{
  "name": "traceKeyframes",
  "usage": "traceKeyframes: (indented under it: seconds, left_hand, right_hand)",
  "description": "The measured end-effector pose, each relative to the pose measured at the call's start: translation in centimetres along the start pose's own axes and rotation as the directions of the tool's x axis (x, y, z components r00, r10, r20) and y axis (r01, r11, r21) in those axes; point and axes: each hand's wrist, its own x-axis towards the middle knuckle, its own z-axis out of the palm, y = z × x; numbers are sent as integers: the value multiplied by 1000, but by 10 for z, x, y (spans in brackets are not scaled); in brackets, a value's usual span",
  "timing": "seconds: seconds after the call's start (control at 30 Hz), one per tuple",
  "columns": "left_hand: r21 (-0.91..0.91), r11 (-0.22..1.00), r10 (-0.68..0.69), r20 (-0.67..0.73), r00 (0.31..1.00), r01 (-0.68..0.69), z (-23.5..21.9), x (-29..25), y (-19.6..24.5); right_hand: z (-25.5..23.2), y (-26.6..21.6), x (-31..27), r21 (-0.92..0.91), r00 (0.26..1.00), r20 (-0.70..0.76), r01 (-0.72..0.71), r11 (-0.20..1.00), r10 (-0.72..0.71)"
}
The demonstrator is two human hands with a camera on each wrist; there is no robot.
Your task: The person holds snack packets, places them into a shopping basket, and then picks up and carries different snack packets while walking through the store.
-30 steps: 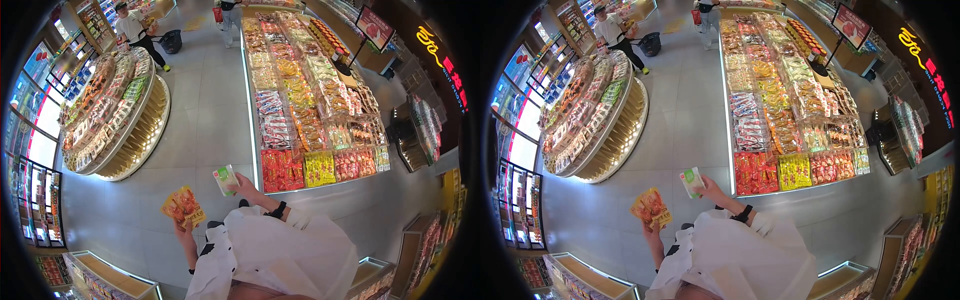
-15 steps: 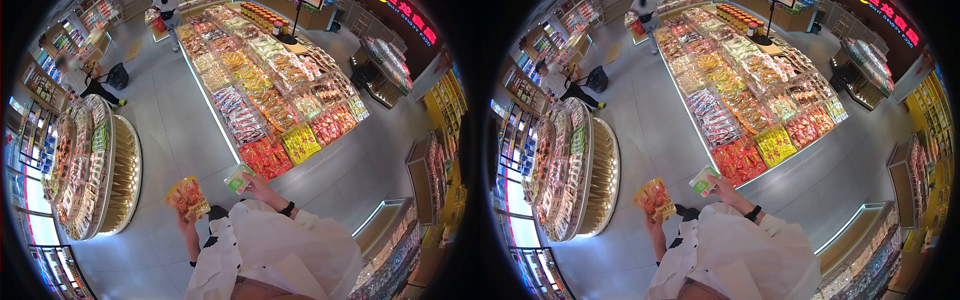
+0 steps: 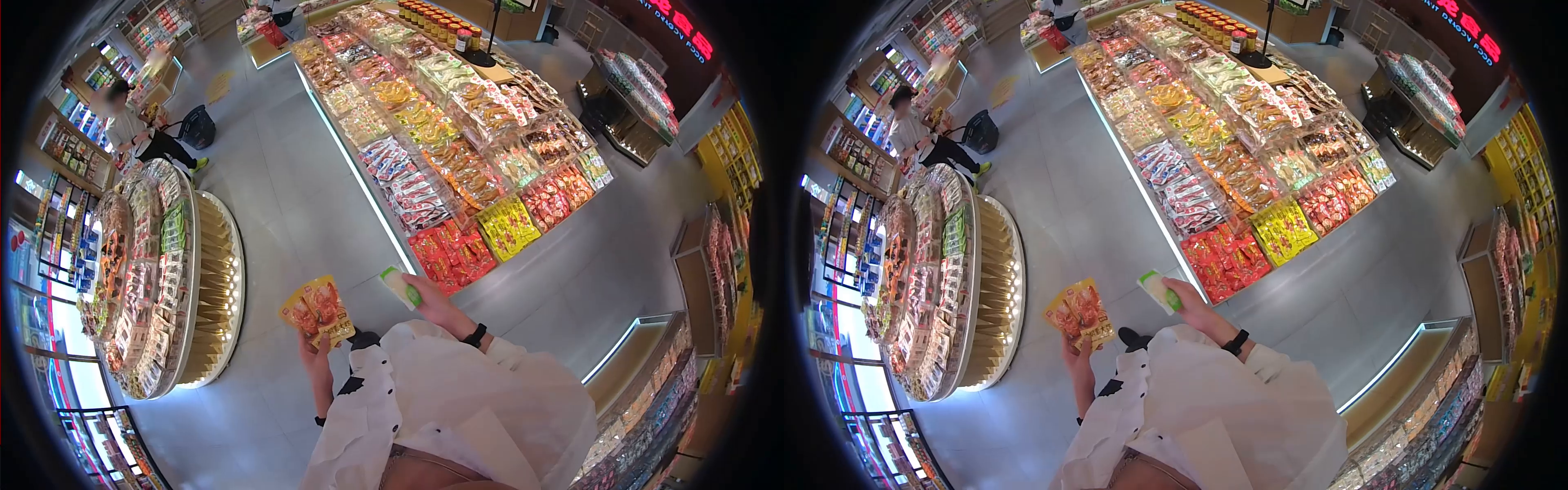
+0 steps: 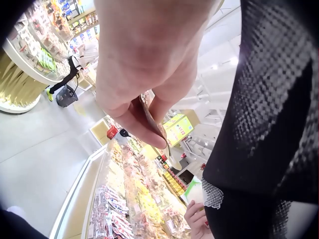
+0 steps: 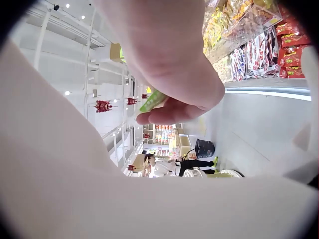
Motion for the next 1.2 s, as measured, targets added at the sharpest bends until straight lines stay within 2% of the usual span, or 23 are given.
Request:
traceKeyframes:
  seconds: [0.1,0.17,0.27,0.4,0.47,0.6,0.67,0.7,0.77,0.93,1.1,1.2]
  left_hand:
    - [-20,1000,-4,-39,999,3,1,-4,1]
    - [-26,1000,-6,-68,998,4,3,-9,2]
    - [-31,999,5,-101,995,-8,6,-18,1]
    - [-6,1000,-3,-119,993,2,8,-30,-7]
    - [2,1000,-9,-131,991,10,8,-35,-14]
    - [-1,1000,6,-181,984,-7,16,-45,-12]
    - [-19,1000,-1,-197,980,-3,17,-50,-13]
    - [-19,1000,2,-194,981,-5,14,-51,-17]
    - [-11,1000,8,-192,981,-10,11,-51,-22]
    - [-51,999,8,-157,988,-16,19,-52,-15]
    - [3,1000,18,-132,991,-17,25,-46,-12]
    - [30,1000,9,-103,995,-6,26,-41,-8]
  right_hand:
    - [7,-2,4,-73,999,-24,-42,996,40]
    - [3,-2,9,-217,998,9,-53,975,56]
    - [11,-5,3,-219,999,29,-13,976,20]
    - [11,-11,2,-280,991,113,-32,960,66]
    - [14,-16,-2,-522,979,142,-52,851,147]
    - [2,-7,4,-471,964,241,15,882,112]
    - [0,-8,5,-274,980,167,-57,960,106]
    - [-2,-7,7,-272,979,171,-60,960,109]
    - [-4,-6,11,-108,993,96,-58,993,69]
    - [-4,-16,5,-149,991,93,-81,985,96]
    - [2,-19,-5,-184,997,61,-38,982,50]
    - [-4,-18,-8,-166,996,45,-73,983,81]
